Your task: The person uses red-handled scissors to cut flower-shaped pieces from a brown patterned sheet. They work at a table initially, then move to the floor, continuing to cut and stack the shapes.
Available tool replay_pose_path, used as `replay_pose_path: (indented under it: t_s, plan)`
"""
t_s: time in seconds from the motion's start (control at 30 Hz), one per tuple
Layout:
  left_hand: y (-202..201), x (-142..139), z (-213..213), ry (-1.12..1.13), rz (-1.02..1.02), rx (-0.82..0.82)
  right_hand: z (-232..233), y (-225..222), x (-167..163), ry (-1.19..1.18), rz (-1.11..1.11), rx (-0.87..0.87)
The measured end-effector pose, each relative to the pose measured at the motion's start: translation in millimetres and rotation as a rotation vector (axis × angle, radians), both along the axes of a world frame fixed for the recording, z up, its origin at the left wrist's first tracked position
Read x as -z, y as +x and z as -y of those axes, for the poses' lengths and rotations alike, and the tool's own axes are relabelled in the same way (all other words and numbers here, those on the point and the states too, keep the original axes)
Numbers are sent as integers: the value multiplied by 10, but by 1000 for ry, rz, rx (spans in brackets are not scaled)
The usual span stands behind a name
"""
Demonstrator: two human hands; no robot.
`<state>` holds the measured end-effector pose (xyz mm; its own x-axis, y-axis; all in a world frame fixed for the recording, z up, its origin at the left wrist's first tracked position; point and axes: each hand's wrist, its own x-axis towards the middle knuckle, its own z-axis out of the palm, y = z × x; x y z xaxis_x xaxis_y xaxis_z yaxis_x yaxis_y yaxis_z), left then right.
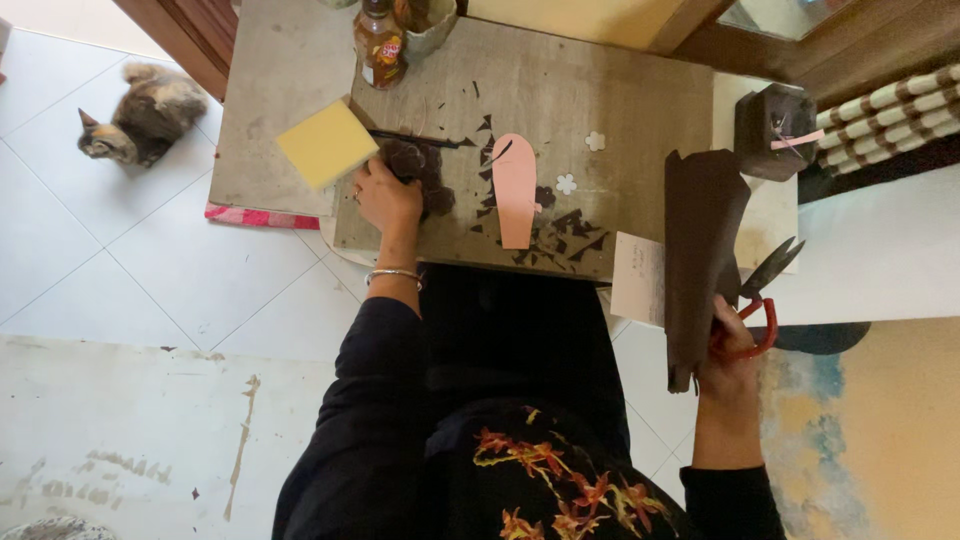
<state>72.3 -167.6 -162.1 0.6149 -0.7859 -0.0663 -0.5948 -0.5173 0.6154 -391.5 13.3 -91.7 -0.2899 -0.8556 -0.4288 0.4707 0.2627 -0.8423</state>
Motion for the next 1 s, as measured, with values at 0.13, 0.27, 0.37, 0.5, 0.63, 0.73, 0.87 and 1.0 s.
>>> replay_pose_path:
  t_s: [0.13, 0.27, 0.37, 0.5, 0.63, 0.73, 0.87, 1.0]
  plan:
    - [-22, 3, 15, -31, -99, 65, -85, 201, -171, -189, -182, -143]
    - [11, 74, 9, -144, -159, 87, -130, 220, -215, -229, -183, -176]
    - [89, 97, 26, -171, -187, 134, -53, 154, -169, -98, -160, -108]
    - [153, 15, 77, -80, -305, 167, -40, 143, -149, -10, -35, -28]
    - [-32, -227, 31, 173, -281, 211, -61, 173, -169, 21, 0, -33]
    - [-307, -326, -147, 78, -8, 339, -36, 151, -134, -29, 33, -82]
    - [-452, -264, -264, 65, 165, 478, -31, 99, -37, -4, 37, -61]
    - [-329, -135, -240, 82, 162, 449, -26, 49, -8, -18, 94, -55]
